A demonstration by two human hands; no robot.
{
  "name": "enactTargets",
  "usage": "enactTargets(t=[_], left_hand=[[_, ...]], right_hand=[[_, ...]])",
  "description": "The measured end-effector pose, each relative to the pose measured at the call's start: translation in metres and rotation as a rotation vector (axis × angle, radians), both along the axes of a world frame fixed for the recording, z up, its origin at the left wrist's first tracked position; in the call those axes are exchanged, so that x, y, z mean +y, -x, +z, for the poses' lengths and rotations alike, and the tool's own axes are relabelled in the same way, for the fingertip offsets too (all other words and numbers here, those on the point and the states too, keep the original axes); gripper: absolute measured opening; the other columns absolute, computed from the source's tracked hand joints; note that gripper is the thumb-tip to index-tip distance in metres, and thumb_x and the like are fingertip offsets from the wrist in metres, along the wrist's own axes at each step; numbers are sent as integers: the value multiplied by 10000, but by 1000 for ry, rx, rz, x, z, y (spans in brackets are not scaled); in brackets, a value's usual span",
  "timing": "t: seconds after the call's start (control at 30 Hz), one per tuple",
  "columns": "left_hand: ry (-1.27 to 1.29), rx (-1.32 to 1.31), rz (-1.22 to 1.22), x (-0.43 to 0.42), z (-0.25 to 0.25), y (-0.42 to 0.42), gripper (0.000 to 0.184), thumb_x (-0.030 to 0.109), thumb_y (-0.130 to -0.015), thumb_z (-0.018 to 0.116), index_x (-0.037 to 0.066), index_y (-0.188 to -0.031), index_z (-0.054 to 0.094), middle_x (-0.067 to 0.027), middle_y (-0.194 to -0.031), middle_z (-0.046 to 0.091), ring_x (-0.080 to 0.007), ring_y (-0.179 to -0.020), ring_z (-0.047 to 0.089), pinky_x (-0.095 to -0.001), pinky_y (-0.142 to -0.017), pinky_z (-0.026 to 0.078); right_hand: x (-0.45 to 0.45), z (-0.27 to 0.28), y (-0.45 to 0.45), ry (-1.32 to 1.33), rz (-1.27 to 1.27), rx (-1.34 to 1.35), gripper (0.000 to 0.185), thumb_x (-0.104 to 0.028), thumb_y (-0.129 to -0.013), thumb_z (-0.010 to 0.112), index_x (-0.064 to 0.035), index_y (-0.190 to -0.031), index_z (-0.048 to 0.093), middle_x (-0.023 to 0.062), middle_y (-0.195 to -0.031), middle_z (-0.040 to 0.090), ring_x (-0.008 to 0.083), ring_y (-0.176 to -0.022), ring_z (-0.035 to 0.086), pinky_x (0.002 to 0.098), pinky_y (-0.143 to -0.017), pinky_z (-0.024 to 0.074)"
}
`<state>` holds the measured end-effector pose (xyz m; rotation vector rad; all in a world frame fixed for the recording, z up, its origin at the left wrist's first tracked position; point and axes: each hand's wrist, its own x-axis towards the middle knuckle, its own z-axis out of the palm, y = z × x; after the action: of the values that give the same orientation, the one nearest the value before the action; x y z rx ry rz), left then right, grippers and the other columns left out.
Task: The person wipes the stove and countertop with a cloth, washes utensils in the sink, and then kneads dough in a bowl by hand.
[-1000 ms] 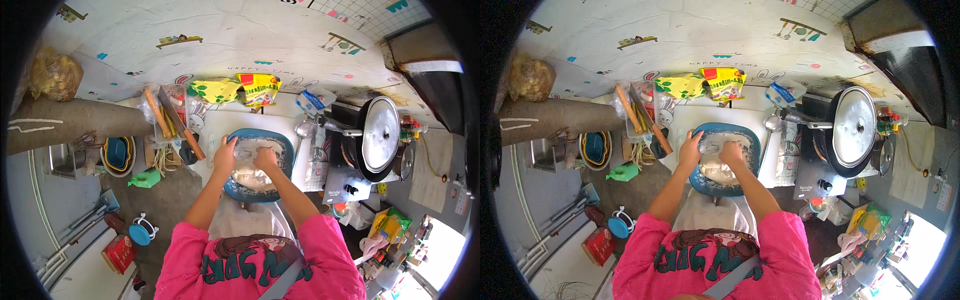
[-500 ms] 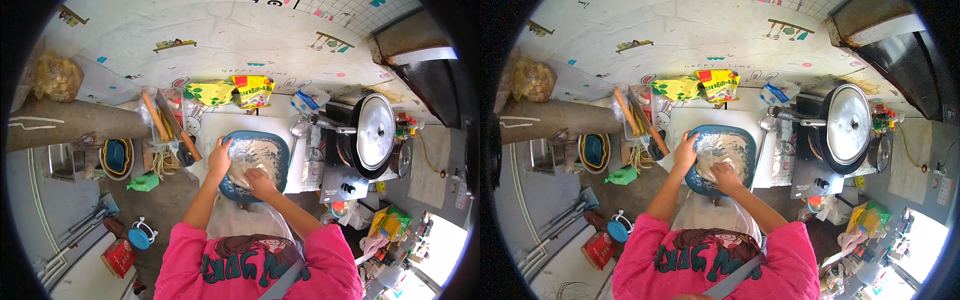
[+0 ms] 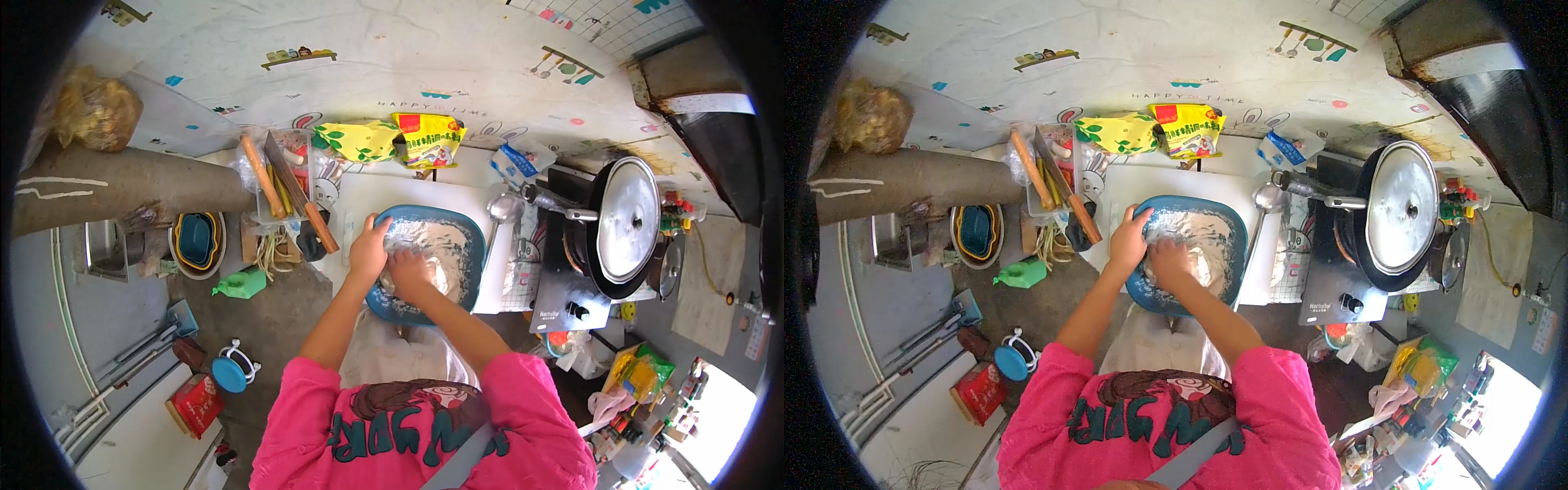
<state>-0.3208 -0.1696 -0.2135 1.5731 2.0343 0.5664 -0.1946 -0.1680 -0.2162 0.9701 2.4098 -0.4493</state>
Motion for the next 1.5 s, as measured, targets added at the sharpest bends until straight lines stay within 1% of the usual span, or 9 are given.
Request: enactTargets(t=[0.03, 0.23, 0.43, 0.7, 0.8, 0.97, 1.27, 1.33, 1.5], left_hand=[[-6, -2, 3, 1, 0, 1, 543, -86, -709, 518, 165, -1186, 581, -75, -1272, 479, -336, -920, 598, -420, -748, 495], [-67, 29, -76, 0, -9, 8, 564, -67, -693, 544, 170, -1204, 566, -72, -1302, 463, -330, -867, 616, -413, -728, 505], [-113, 25, -135, 4, -5, 11, 615, -74, -681, 555, 178, -1242, 536, -77, -1324, 449, -321, -834, 626, -412, -707, 510], [-20, 20, -124, 8, 0, 6, 627, -88, -682, 547, 176, -1250, 529, -97, -1322, 447, -334, -818, 626, -415, -704, 510], [-40, 17, -119, 8, 0, 6, 623, -88, -687, 543, 174, -1252, 527, -99, -1319, 445, -338, -815, 625, -419, -706, 509], [-9, -12, -111, 9, 5, 3, 615, -97, -692, 538, 154, -1253, 527, -112, -1329, 426, -353, -873, 606, -423, -742, 497], [-24, -10, -97, 9, 7, 2, 605, -109, -683, 533, 133, -1237, 541, -139, -1295, 447, -369, -873, 604, -426, -745, 494], [-49, -31, -93, 7, 7, 3, 601, -111, -680, 533, 128, -1231, 544, -141, -1292, 449, -372, -873, 603, -428, -745, 493], [-51, -30, -81, 10, 1, 2, 589, -111, -685, 524, 120, -1226, 549, -144, -1292, 449, -376, -881, 601, -431, -749, 492]], right_hand=[[-10, -12, 1, -153, -20, 70, 624, -318, -570, 792, -126, -1123, 576, 56, -1082, 572, 230, -1083, 503, 449, -911, 410], [1, 7, -29, 158, 126, 277, 442, -228, -598, 757, -129, -1010, 629, 67, -1023, 578, 253, -1082, 508, 429, -916, 405], [2, 14, -95, 99, -275, 806, 370, -86, -611, 728, -28, -953, 601, 137, -1013, 557, 331, -1004, 532, 410, -846, 453], [34, 44, -103, -150, -503, 767, 572, -134, -719, 713, 17, -1203, 449, 219, -1106, 517, 383, -993, 553, 413, -858, 470], [71, -18, -116, 40, -581, 331, 575, -224, -783, 654, 37, -1236, 414, 233, -1197, 461, 377, -1027, 541, 409, -880, 463], [64, -66, -28, -328, -646, 127, 445, -189, -815, 540, 41, -1191, 476, 233, -1160, 513, 382, -1005, 550, 412, -886, 466], [60, -50, -52, 238, 100, 421, 244, -123, -806, 508, -40, -996, 637, 193, -1026, 607, 320, -993, 567, 395, -886, 465], [73, -14, -41, 131, -567, 259, 279, -132, -836, 465, 3, -1037, 603, 230, -1057, 586, 373, -991, 552, 416, -906, 450], [56, -62, -22, -270, -375, 166, 360, -109, -776, 513, 58, -1094, 541, 204, -1111, 548, 373, -1007, 560, 422, -913, 450]])
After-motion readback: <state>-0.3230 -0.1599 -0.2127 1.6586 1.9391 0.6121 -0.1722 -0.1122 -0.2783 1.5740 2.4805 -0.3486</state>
